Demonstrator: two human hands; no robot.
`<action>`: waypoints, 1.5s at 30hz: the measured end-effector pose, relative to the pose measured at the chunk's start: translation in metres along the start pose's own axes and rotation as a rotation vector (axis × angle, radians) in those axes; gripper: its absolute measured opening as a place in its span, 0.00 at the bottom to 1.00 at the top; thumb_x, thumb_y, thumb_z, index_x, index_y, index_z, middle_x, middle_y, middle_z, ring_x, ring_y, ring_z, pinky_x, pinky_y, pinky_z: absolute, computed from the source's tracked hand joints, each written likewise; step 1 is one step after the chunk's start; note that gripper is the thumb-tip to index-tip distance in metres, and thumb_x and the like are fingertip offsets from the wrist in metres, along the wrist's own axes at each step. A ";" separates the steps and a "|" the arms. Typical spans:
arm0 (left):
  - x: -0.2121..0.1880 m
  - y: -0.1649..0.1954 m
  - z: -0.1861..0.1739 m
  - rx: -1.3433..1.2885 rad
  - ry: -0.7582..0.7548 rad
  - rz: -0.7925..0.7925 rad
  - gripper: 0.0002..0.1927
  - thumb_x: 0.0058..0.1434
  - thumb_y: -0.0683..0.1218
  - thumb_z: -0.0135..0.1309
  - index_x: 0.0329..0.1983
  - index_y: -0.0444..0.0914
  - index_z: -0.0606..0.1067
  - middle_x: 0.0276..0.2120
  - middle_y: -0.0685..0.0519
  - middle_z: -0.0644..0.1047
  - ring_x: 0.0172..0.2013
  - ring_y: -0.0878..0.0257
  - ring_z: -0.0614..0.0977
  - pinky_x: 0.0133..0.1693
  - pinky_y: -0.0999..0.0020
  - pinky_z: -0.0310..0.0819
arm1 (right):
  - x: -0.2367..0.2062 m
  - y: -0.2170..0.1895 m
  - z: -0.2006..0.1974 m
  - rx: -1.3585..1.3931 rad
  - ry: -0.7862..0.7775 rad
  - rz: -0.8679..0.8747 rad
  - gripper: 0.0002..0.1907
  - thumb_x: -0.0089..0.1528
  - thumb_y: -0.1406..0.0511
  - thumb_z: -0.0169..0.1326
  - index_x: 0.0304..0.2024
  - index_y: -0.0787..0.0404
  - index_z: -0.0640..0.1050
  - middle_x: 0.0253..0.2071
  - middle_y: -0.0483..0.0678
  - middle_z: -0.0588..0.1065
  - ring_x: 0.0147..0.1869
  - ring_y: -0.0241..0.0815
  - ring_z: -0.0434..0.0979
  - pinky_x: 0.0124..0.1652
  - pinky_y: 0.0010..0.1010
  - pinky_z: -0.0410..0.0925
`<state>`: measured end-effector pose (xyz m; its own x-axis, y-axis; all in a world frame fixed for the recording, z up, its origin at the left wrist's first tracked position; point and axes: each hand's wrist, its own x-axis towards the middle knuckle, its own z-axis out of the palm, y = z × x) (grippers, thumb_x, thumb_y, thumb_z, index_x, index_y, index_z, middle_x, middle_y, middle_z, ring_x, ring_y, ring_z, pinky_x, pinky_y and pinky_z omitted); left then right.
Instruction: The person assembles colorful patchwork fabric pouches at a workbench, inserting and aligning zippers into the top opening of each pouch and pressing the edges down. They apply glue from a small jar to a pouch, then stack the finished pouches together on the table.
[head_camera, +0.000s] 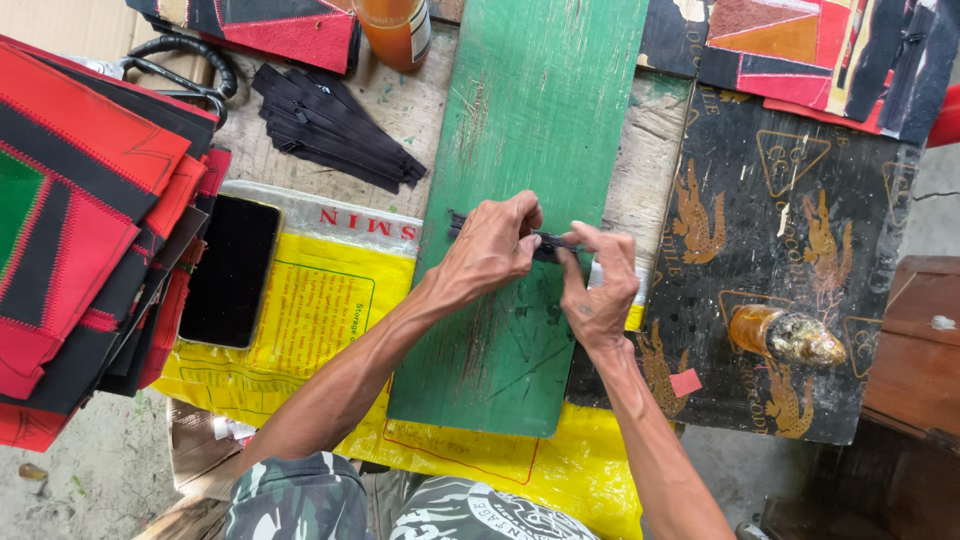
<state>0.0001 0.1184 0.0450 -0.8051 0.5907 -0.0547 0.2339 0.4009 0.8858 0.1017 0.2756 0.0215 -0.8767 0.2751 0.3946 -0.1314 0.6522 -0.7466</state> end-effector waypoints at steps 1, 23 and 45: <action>0.000 -0.001 0.001 -0.005 0.005 0.012 0.10 0.56 0.38 0.58 0.38 0.31 0.71 0.27 0.38 0.78 0.31 0.42 0.82 0.35 0.53 0.74 | 0.001 -0.001 0.003 0.006 -0.024 -0.024 0.22 0.57 0.77 0.63 0.53 0.62 0.77 0.41 0.47 0.81 0.48 0.45 0.74 0.50 0.35 0.70; -0.006 0.014 -0.033 0.105 0.408 0.119 0.05 0.62 0.36 0.56 0.40 0.34 0.76 0.33 0.43 0.79 0.34 0.50 0.83 0.36 0.60 0.76 | 0.069 0.039 -0.095 0.027 0.299 0.345 0.05 0.67 0.69 0.61 0.36 0.65 0.80 0.31 0.44 0.78 0.33 0.36 0.72 0.36 0.32 0.67; 0.068 0.064 0.034 0.015 0.126 0.219 0.23 0.58 0.34 0.57 0.58 0.35 0.71 0.49 0.44 0.76 0.38 0.57 0.84 0.37 0.64 0.80 | 0.263 0.142 -0.181 -0.443 0.516 1.020 0.44 0.48 0.74 0.66 0.65 0.49 0.64 0.55 0.48 0.73 0.61 0.48 0.70 0.66 0.52 0.56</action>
<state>-0.0213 0.2083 0.0821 -0.7957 0.5729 0.1964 0.4173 0.2837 0.8633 -0.0638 0.5681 0.1160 -0.1867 0.9822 -0.0232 0.7654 0.1306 -0.6302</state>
